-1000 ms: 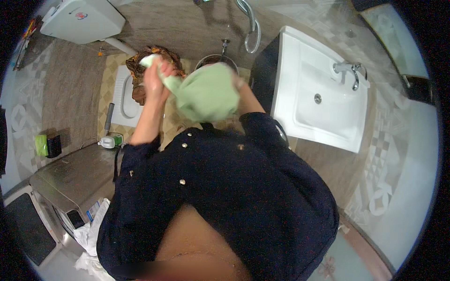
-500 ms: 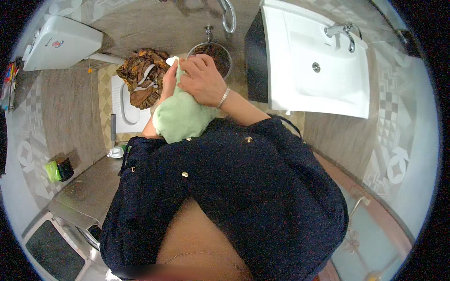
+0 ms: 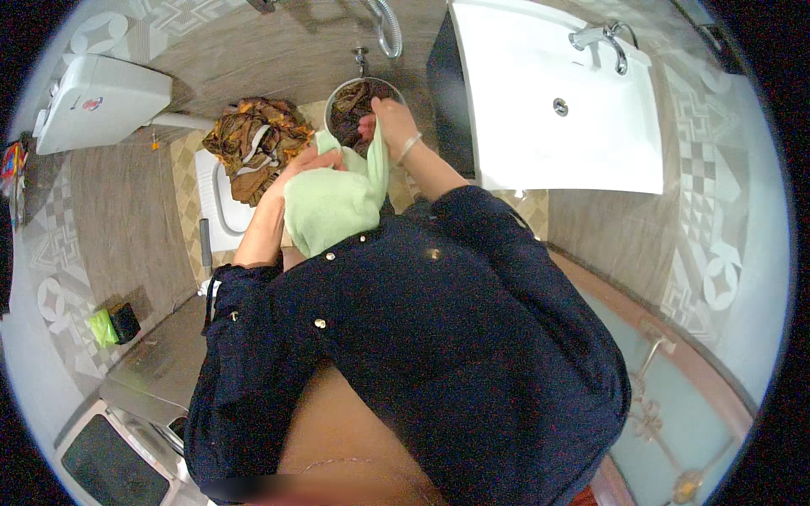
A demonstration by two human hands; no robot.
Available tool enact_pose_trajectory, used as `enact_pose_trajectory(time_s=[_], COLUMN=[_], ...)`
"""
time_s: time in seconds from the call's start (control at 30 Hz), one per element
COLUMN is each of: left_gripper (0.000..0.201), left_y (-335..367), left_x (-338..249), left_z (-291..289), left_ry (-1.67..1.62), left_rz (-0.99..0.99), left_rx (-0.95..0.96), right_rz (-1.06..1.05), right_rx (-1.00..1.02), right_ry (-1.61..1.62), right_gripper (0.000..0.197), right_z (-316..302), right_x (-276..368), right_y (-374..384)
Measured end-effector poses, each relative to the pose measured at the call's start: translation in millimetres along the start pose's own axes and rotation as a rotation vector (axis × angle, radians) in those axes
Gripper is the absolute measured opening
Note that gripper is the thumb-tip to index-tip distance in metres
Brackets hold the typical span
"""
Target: The person wrings out clothes, empties dirty water from a bucket, and refills the bucket with water from a tap. The person then rinses and washes the clothes in the bucket and wrings out a cloth by hand.
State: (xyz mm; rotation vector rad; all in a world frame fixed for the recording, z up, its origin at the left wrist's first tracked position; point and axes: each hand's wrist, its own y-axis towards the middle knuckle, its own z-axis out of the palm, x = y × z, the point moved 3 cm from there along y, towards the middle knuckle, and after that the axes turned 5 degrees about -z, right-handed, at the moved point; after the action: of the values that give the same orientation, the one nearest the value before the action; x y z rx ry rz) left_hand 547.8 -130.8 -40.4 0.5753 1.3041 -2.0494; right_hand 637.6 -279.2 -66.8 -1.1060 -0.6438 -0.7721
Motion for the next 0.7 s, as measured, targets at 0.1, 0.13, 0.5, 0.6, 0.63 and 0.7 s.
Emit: enact_pose_trajectory(time_s=[0.1, 0.13, 0.5, 0.6, 0.63, 0.7], left_gripper=[0.019, 0.019, 0.026, 0.031, 0.030, 0.029], left_y=[-4.2, -1.2, -6.0, -11.7, -13.7, -17.1], left_x=[3.6, 9.1, 19.4, 11.0, 14.0, 20.6], left_z=[8.6, 3.4, -0.4, 10.4, 8.8, 5.2], left_ry=[0.106, 0.058, -0.074, -0.063, -0.054, -0.047], left_rz=[-0.055, -0.027, -0.020, 0.060, 0.017, -0.027], left_rx=[0.049, 0.066, 0.101, 0.206, 0.197, 0.189], right_rz=[0.314, 0.393, 0.198, 0.105, 0.102, 0.120], right_rx=[0.025, 0.154, 0.283, 0.180, 0.108, 0.017], right_ry=[0.281, 0.524, 0.672, 0.618, 0.634, 0.665], right_gripper=[0.020, 0.021, 0.017, 0.015, 0.015, 0.014], right_z=[-7.1, -10.3, 30.3, 28.1, 18.1, 4.3], right_x=[-11.3, -11.7, 14.8, 13.4, 12.0, 7.4], right_y=[-6.0, -1.9, -16.4, -9.2, -3.1, -2.8])
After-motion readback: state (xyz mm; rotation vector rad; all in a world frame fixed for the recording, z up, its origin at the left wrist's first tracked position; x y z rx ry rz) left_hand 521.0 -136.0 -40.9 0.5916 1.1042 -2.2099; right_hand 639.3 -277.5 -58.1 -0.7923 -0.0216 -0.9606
